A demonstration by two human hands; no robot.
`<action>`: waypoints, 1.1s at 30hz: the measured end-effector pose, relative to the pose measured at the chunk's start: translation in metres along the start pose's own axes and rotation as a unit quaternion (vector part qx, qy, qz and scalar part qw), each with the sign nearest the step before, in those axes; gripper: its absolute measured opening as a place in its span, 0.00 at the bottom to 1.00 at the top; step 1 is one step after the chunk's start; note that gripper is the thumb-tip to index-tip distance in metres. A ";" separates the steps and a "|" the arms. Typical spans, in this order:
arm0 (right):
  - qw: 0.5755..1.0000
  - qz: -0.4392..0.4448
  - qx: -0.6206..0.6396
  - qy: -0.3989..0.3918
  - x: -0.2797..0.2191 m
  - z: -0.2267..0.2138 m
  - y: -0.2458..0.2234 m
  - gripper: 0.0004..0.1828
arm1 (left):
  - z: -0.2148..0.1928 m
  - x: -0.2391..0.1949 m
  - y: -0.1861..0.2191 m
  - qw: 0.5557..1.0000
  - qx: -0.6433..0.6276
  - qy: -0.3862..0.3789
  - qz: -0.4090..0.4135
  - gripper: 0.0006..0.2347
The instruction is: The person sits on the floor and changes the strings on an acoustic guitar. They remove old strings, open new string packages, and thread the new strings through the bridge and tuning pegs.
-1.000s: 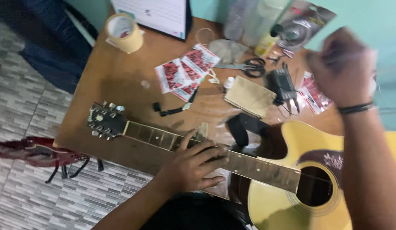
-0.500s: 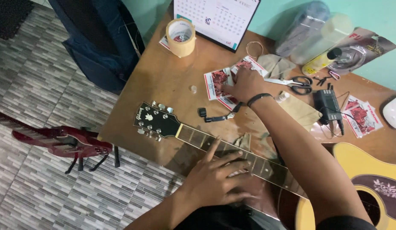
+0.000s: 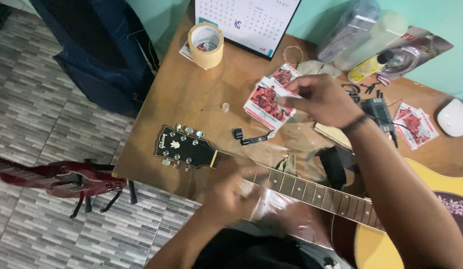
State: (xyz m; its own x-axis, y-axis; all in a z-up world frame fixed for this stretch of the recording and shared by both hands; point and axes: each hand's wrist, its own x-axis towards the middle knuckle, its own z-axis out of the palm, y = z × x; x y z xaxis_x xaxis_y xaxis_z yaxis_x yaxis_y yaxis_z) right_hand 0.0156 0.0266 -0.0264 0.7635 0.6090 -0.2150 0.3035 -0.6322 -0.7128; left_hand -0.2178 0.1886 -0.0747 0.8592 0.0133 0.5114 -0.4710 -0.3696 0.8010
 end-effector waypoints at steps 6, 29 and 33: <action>0.978 -0.022 0.206 0.001 -0.095 -0.018 -0.024 0.06 | 0.012 0.033 0.016 0.926 -0.237 0.112 -0.272 0.28; 0.897 -0.059 0.359 0.252 -0.341 -0.011 0.013 0.42 | 0.118 -0.004 0.144 0.910 -0.347 0.043 -0.222 0.08; 0.847 -0.162 0.487 0.140 -0.366 -0.015 0.046 0.22 | 0.122 -0.004 0.151 0.933 -0.266 -0.031 -0.239 0.10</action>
State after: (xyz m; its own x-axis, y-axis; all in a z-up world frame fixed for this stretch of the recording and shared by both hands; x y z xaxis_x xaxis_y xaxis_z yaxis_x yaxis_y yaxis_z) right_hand -0.2413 -0.2322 0.0292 0.8768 0.4508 0.1674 0.0141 0.3240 -0.9460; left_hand -0.2679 0.0194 0.0066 0.9988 -0.0016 0.0499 -0.0488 0.1782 0.9828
